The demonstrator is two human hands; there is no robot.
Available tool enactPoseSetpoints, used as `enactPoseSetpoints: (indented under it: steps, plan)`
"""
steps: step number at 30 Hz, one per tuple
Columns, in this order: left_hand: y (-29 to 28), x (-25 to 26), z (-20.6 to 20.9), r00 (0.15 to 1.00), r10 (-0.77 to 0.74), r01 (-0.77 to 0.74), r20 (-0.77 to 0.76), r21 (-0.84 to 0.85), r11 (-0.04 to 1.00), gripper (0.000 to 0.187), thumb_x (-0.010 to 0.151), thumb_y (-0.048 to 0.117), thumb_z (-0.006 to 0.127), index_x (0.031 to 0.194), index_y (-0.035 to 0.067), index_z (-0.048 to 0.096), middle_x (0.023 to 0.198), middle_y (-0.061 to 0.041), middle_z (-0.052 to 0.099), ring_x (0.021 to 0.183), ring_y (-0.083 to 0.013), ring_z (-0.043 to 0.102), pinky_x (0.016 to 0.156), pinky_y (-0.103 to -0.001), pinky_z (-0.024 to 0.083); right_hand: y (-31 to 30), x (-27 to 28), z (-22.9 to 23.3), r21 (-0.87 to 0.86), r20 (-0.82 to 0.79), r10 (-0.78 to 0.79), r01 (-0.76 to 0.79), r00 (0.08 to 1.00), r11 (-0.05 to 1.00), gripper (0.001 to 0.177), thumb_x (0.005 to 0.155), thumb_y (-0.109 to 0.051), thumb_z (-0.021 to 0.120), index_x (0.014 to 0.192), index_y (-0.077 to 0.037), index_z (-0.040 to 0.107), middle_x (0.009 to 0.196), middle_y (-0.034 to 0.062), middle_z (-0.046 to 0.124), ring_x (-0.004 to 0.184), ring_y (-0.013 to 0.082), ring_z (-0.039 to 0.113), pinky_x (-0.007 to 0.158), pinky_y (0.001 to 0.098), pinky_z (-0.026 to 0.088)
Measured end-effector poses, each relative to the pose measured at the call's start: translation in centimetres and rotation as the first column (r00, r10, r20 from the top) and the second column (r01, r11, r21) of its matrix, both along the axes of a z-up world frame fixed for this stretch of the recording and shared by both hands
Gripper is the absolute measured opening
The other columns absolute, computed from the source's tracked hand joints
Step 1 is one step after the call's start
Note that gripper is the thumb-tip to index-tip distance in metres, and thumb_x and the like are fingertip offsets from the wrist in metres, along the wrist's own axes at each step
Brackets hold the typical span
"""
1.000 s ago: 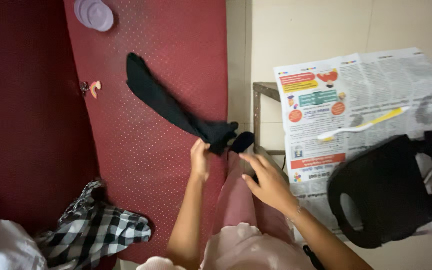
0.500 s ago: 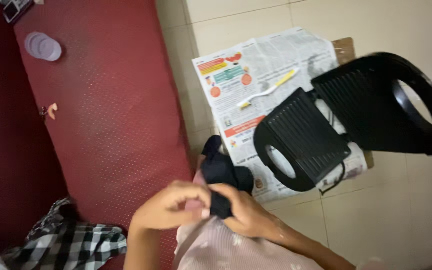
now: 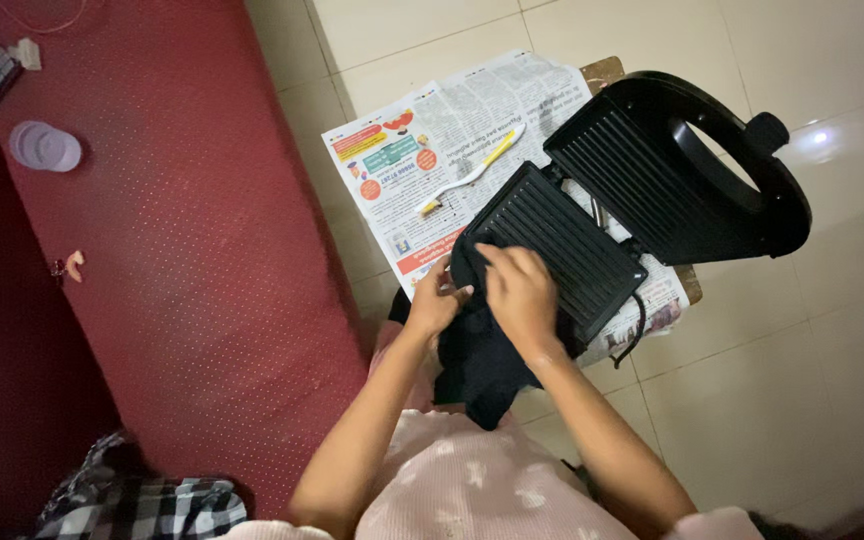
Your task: The person cleans a black sandwich maker by wiping its interior grill plates and exterior surfaces with a black cloth and a toothbrush. The person repeatedly wipes the grill plates, closes the lid, and wipes the top and sides of the appliance.
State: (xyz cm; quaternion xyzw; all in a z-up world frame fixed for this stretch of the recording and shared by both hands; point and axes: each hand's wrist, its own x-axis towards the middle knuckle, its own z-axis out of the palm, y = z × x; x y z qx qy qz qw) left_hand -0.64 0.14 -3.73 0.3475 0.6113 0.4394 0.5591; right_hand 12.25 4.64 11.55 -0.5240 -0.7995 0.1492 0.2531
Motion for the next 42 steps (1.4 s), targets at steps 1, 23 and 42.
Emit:
enactPoseSetpoints:
  steps: [1, 23, 42]
  plan:
    - [0.1, 0.1, -0.5, 0.995, 0.011, -0.009, 0.097, -0.024, 1.000, 0.068, 0.082, -0.001, 0.078, 0.146, 0.006, 0.058, 0.094, -0.005, 0.065, 0.077, -0.0121, 0.058, 0.067, -0.028, 0.050, 0.7, -0.8, -0.9, 0.032, 0.033, 0.047, -0.048, 0.998, 0.998, 0.029, 0.089, -0.004, 0.068, 0.117, -0.008, 0.074, 0.099, 0.0103, 0.070, 0.096, 0.0310, 0.065, 0.083, 0.0406, 0.055]
    - [0.7, 0.3, -0.7, 0.952, 0.139, -0.035, 0.273, -0.354, 0.935, 0.052, 0.086, -0.009, 0.069, 0.133, 0.012, 0.062, 0.085, 0.003, 0.058, 0.072, -0.0087, 0.062, 0.064, -0.028, 0.062, -0.2, 3.8, -3.7, 0.094, 0.252, 0.251, -0.282, 0.935, 0.955, 0.042, 0.084, -0.001, 0.065, 0.126, 0.001, 0.067, 0.107, 0.0105, 0.066, 0.104, 0.0275, 0.063, 0.086, 0.0366, 0.056]
    - [0.7, 0.9, 1.4, 0.946, 0.220, -0.119, 0.239, -0.375, 0.919, 0.058, 0.086, -0.010, 0.069, 0.138, 0.016, 0.063, 0.082, 0.003, 0.051, 0.070, -0.0104, 0.058, 0.062, -0.028, 0.059, 1.3, 2.7, -3.1, -0.003, 0.222, 0.295, -0.302, 0.929, 0.953, 0.042, 0.081, 0.002, 0.065, 0.122, 0.001, 0.069, 0.095, 0.0083, 0.060, 0.096, 0.0264, 0.060, 0.083, 0.0365, 0.056]
